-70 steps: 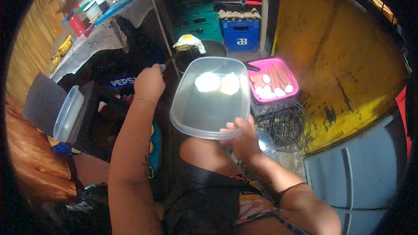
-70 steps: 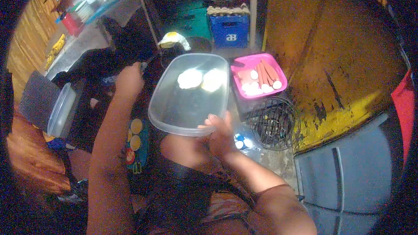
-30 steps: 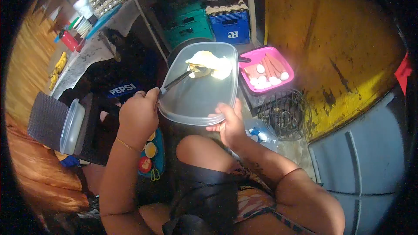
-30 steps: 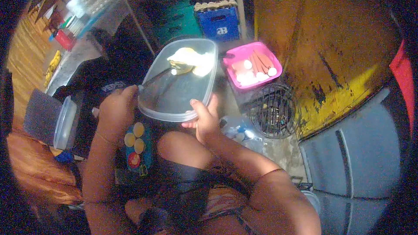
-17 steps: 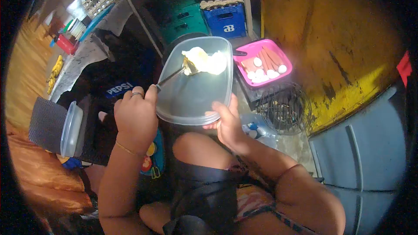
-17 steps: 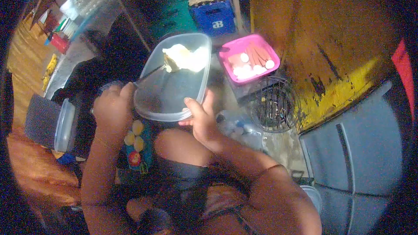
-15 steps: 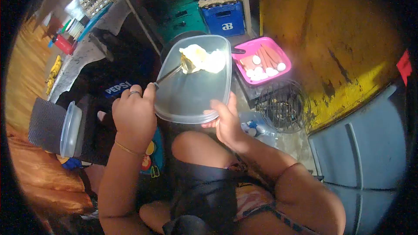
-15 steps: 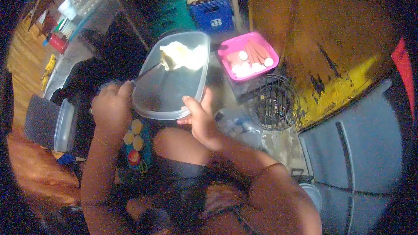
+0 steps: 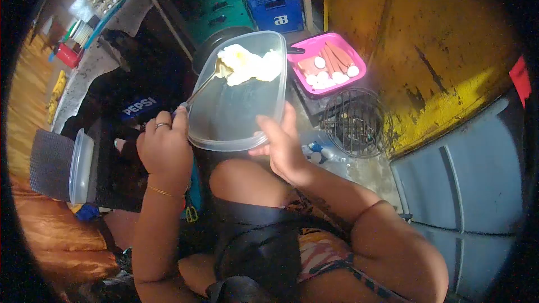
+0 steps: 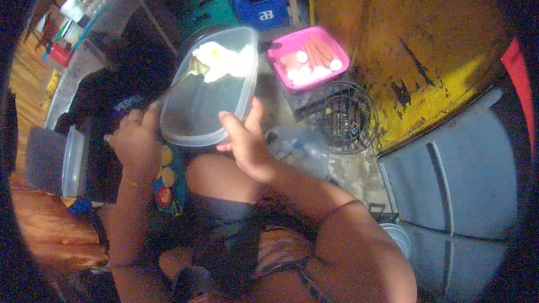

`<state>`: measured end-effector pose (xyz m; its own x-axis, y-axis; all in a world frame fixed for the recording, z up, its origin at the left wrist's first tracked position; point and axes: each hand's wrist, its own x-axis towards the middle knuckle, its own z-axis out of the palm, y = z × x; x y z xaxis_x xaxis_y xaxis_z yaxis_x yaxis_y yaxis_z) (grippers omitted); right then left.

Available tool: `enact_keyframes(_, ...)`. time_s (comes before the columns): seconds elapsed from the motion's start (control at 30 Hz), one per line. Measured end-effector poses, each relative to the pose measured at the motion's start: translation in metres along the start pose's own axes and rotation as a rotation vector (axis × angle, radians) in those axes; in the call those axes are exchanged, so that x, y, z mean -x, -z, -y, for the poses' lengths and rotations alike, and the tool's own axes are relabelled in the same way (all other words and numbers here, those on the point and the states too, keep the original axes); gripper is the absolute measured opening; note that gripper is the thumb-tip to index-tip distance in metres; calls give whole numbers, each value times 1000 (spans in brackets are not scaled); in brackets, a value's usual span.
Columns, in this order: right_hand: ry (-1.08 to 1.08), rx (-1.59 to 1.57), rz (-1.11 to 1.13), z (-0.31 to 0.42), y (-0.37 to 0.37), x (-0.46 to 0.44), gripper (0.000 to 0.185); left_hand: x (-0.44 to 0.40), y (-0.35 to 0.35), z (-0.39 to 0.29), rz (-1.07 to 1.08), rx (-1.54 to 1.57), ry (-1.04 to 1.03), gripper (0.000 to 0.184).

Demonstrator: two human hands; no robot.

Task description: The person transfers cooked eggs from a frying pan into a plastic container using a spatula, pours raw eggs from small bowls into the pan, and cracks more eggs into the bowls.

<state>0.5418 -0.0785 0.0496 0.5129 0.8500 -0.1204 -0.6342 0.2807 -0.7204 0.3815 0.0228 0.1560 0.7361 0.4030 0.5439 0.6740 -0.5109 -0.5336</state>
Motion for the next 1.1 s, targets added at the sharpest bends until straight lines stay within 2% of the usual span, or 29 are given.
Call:
enact_keyframes(0.23,-60,30,-64,-5,-4,1,65,10,-6,-7,-168,-13,-72,26)
enact_keyframes(0.33,-43,71,-68,-5,-6,2,64,13,-2,-3,-146,15,-27,26)
enact_keyframes(0.53,-52,133,-18,-1,6,-1,63,27,6,23,56,219,296,31)
enact_keyframes(0.57,-20,181,-12,-3,8,0,53,31,5,26,67,261,324,33)
enact_keyframes(0.63,125,308,91,-1,12,4,46,37,1,33,88,349,381,36)
enact_keyframes(0.7,81,277,107,1,10,2,37,37,-1,41,102,336,335,35)
enact_keyframes(0.83,66,255,165,-8,14,3,40,20,20,58,284,338,393,33)
enact_keyframes(0.93,-46,182,110,-4,6,4,46,4,26,81,331,376,327,26)
enact_keyframes(1.03,-87,252,46,-4,1,7,52,-27,52,72,290,102,106,15)
enact_keyframes(1.1,-113,261,23,-6,-3,6,54,-36,49,63,96,43,-83,11)
